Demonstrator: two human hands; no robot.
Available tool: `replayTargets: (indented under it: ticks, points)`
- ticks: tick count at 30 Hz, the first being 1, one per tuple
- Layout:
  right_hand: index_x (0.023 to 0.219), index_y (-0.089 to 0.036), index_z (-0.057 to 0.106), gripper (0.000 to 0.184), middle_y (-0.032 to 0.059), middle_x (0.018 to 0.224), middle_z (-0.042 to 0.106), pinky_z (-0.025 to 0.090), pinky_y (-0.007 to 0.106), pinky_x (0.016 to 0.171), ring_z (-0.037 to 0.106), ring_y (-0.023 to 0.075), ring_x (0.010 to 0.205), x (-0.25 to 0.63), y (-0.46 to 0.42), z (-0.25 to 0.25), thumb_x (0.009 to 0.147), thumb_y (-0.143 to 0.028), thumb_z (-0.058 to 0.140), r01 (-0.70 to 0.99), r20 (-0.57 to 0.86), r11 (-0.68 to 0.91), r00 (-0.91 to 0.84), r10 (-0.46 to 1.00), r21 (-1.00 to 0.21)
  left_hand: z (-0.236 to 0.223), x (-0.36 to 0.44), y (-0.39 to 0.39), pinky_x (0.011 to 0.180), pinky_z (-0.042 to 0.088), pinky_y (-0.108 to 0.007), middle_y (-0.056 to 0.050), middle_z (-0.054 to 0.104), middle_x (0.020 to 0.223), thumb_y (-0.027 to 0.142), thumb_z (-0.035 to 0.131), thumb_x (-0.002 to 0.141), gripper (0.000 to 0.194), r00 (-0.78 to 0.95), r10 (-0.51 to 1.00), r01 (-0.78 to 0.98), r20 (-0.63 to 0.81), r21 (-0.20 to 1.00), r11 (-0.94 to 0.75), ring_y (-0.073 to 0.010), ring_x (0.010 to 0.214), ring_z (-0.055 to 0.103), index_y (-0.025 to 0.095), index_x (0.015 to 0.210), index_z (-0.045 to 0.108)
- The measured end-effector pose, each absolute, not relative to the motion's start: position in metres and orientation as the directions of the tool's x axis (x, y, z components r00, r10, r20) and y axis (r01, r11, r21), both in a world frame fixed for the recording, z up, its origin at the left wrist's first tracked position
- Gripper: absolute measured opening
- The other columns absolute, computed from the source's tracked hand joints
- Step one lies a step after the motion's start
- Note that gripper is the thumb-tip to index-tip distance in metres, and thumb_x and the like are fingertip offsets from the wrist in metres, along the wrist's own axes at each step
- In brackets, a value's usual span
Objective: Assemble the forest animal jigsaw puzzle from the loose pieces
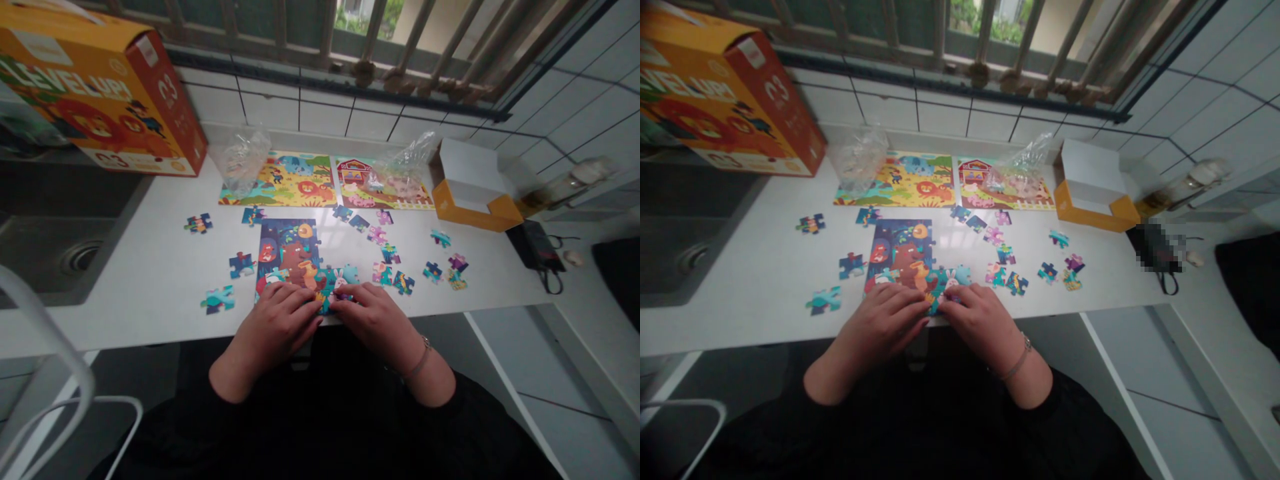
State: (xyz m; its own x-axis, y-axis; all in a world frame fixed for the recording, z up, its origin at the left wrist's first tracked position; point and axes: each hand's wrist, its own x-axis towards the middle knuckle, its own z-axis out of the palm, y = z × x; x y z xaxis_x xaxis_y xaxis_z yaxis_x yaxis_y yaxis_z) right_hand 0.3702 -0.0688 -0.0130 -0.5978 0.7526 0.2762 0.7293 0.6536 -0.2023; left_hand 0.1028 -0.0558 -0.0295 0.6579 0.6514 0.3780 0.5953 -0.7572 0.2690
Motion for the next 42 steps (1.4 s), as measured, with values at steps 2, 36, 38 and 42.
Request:
replayTargets:
  ticks: [2, 36, 38, 42]
  points:
    - [0.123, -0.025, 0.075, 0.019, 0.0084, 0.130, 0.078, 0.057, 0.040, 0.091, 0.071, 0.0244, 0.104, 0.370, -0.070, -0.014, 0.106, -0.018, 0.071, 0.732, 0.281, 0.646, -0.588, 0.759, -0.214, -0.030, 0.103, -0.056, 0.104, 0.054, -0.050, -0.010, 0.077, 0.134, 0.027, 0.066, 0.107, 0.025, 0.656, 0.657, 0.600, 0.371, 0.272, -0.753, -0.0300, 0.118, 0.069, 0.023, 0.130, 0.075]
    - [0.105, -0.029, 0.076, 0.007, 0.0067, 0.115, 0.080, 0.058, 0.049, 0.098, 0.069, 0.0274, 0.108, 0.375, -0.070, -0.029, 0.103, -0.024, 0.073, 0.688, 0.487, 0.647, -0.463, 0.741, -0.329, -0.027, 0.103, -0.057, 0.107, 0.054, -0.050, -0.011, 0.077, 0.134, 0.026, 0.069, 0.104, 0.026, 0.640, 0.669, 0.593, 0.378, 0.312, -0.742, -0.0300, 0.121, 0.069, 0.024, 0.129, 0.075]
    - [0.104, -0.030, 0.074, 0.007, 0.0076, 0.113, 0.077, 0.058, 0.050, 0.096, 0.070, 0.0276, 0.106, 0.383, -0.073, -0.029, 0.102, -0.023, 0.072, 0.694, 0.553, 0.630, -0.390, 0.736, -0.350, -0.022, 0.099, -0.057, 0.109, 0.054, -0.049, -0.012, 0.075, 0.136, 0.025, 0.068, 0.105, 0.031, 0.616, 0.677, 0.585, 0.403, 0.342, -0.736, -0.0299, 0.125, 0.068, 0.023, 0.136, 0.072]
    - [0.103, -0.029, 0.070, 0.009, 0.0088, 0.107, 0.073, 0.058, 0.049, 0.092, 0.069, 0.0284, 0.103, 0.408, -0.074, -0.028, 0.102, -0.020, 0.069, 0.747, 0.645, 0.562, -0.239, 0.726, -0.356, -0.013, 0.074, -0.048, 0.107, 0.054, -0.051, -0.014, 0.072, 0.140, 0.026, 0.059, 0.109, 0.035, 0.468, 0.790, 0.735, 0.395, 0.323, -0.597, -0.0326, 0.129, 0.068, 0.023, 0.143, 0.064]
